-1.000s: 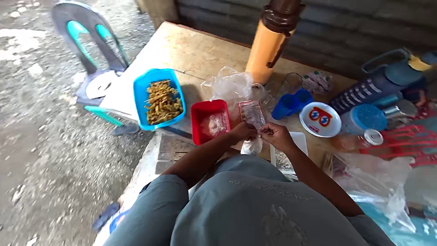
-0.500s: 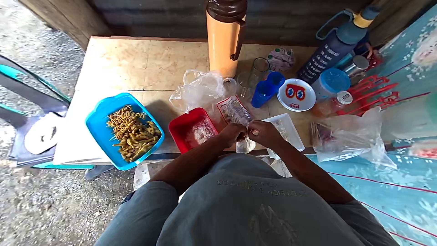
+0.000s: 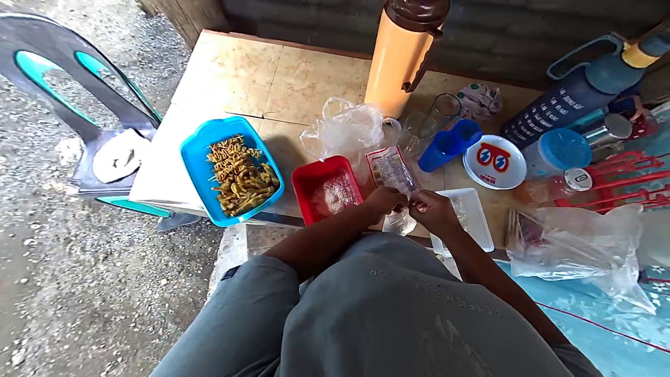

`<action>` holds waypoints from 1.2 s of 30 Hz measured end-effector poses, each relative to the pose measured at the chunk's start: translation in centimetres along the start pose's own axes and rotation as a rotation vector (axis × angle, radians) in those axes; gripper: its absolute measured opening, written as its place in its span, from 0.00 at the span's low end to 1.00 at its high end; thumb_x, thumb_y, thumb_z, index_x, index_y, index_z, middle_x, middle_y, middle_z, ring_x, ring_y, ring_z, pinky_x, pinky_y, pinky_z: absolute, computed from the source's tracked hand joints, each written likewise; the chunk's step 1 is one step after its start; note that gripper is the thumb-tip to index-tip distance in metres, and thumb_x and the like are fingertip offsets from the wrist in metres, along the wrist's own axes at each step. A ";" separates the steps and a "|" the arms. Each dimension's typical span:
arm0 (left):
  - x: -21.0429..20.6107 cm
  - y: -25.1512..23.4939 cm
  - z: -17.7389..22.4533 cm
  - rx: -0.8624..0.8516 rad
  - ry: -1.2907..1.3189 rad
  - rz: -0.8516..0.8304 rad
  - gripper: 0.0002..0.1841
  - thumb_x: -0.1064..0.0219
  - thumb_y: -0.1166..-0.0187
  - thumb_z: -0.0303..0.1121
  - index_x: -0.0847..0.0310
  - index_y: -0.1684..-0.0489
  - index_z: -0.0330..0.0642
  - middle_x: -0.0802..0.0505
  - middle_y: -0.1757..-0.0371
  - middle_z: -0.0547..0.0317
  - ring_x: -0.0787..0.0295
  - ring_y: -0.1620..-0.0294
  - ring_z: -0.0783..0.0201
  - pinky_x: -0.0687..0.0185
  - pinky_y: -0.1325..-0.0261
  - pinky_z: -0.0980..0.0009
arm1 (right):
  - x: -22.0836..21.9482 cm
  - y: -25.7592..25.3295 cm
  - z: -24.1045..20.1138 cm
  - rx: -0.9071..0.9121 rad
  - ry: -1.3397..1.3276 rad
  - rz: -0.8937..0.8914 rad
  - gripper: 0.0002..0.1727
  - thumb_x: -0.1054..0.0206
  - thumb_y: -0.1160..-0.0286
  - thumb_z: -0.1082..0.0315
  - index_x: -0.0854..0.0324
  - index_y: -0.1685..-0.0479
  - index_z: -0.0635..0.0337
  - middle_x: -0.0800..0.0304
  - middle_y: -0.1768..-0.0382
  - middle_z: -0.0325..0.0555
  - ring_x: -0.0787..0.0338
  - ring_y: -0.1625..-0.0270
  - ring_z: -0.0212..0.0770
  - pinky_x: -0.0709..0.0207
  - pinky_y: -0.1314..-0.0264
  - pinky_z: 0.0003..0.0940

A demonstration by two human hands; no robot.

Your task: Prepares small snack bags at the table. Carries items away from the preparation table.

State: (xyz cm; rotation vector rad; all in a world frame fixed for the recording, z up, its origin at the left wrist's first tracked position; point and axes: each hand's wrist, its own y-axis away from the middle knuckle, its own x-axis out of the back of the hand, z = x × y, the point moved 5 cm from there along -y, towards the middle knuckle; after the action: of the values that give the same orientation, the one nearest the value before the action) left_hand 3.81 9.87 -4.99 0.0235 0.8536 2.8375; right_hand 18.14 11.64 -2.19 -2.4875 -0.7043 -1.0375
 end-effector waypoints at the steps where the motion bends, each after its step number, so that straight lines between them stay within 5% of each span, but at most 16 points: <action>1: -0.1 0.0 -0.1 -0.031 0.008 -0.002 0.06 0.37 0.16 0.27 0.18 0.59 0.33 0.14 0.70 0.59 0.22 0.73 0.73 0.28 0.66 0.76 | 0.1 0.2 0.3 -0.035 -0.056 -0.003 0.05 0.27 0.32 0.77 0.11 0.61 0.72 0.07 0.58 0.59 0.06 0.60 0.49 0.11 0.52 0.45; 8: -0.4 -0.2 -0.1 -0.157 0.112 -0.057 0.06 0.38 0.19 0.21 0.22 0.69 0.36 0.15 0.73 0.63 0.21 0.72 0.73 0.24 0.64 0.76 | -0.4 0.5 0.8 -0.337 -0.262 0.012 0.06 0.27 0.30 0.80 0.13 0.56 0.71 0.07 0.59 0.55 0.08 0.59 0.40 0.13 0.48 0.38; 11: -0.3 -0.4 0.2 -0.193 -0.027 -0.068 0.05 0.36 0.18 0.23 0.19 0.65 0.33 0.13 0.71 0.61 0.19 0.71 0.73 0.22 0.62 0.74 | -0.3 0.2 0.9 -0.200 -0.190 0.050 0.04 0.26 0.35 0.80 0.13 0.64 0.72 0.08 0.63 0.56 0.08 0.62 0.45 0.13 0.53 0.43; 16: 0.4 0.3 2.8 -0.371 -0.551 0.032 0.10 0.27 0.24 0.29 0.13 0.56 0.29 0.09 0.61 0.44 0.11 0.59 0.53 0.16 0.48 0.51 | -0.1 -0.5 0.0 -0.022 0.067 0.063 0.04 0.25 0.38 0.76 0.14 0.72 0.70 0.09 0.67 0.57 0.08 0.63 0.54 0.14 0.59 0.55; 22: 0.4 -0.5 3.6 -0.321 -0.803 -0.144 0.10 0.27 0.23 0.31 0.10 0.59 0.29 0.07 0.62 0.43 0.11 0.57 0.50 0.19 0.45 0.48 | -0.9 -0.3 -1.2 0.163 0.268 0.041 0.06 0.25 0.41 0.75 0.15 0.73 0.71 0.10 0.69 0.59 0.07 0.66 0.58 0.14 0.65 0.58; 26: 0.6 -1.6 1.7 -0.223 -0.626 -0.162 0.08 0.29 0.21 0.27 0.11 0.57 0.28 0.07 0.63 0.48 0.13 0.63 0.63 0.17 0.50 0.62 | -0.9 -0.3 -0.7 0.115 0.130 -0.003 0.04 0.27 0.35 0.77 0.13 0.67 0.71 0.09 0.62 0.59 0.06 0.62 0.55 0.12 0.58 0.54; 29: 0.5 -1.6 1.3 -0.138 -0.510 -0.106 0.09 0.32 0.18 0.28 0.13 0.53 0.28 0.08 0.62 0.49 0.13 0.63 0.64 0.16 0.50 0.63 | -0.5 -0.3 0.1 0.056 -0.036 -0.036 0.06 0.28 0.32 0.78 0.10 0.59 0.71 0.07 0.57 0.58 0.06 0.58 0.50 0.10 0.50 0.47; 32: 0.0 -1.4 1.3 -0.137 -0.470 -0.100 0.08 0.32 0.19 0.27 0.14 0.56 0.28 0.09 0.65 0.50 0.15 0.65 0.64 0.18 0.52 0.63 | -0.3 0.3 0.4 0.029 -0.102 0.017 0.06 0.28 0.33 0.79 0.10 0.60 0.71 0.07 0.57 0.57 0.06 0.59 0.46 0.10 0.51 0.41; 36: 0.1 -1.7 0.3 -0.045 -0.146 -0.119 0.02 0.35 0.20 0.22 0.19 0.61 0.31 0.13 0.71 0.58 0.19 0.73 0.71 0.21 0.63 0.74 | -0.4 0.8 0.9 -0.076 -0.270 0.087 0.05 0.28 0.34 0.79 0.10 0.62 0.71 0.07 0.56 0.55 0.07 0.59 0.39 0.10 0.51 0.33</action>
State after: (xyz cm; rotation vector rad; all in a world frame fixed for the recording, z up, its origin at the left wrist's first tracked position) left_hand 4.04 11.40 -5.67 0.1665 0.7350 2.7039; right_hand 18.85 11.33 -3.18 -2.7294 -0.6347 -0.7177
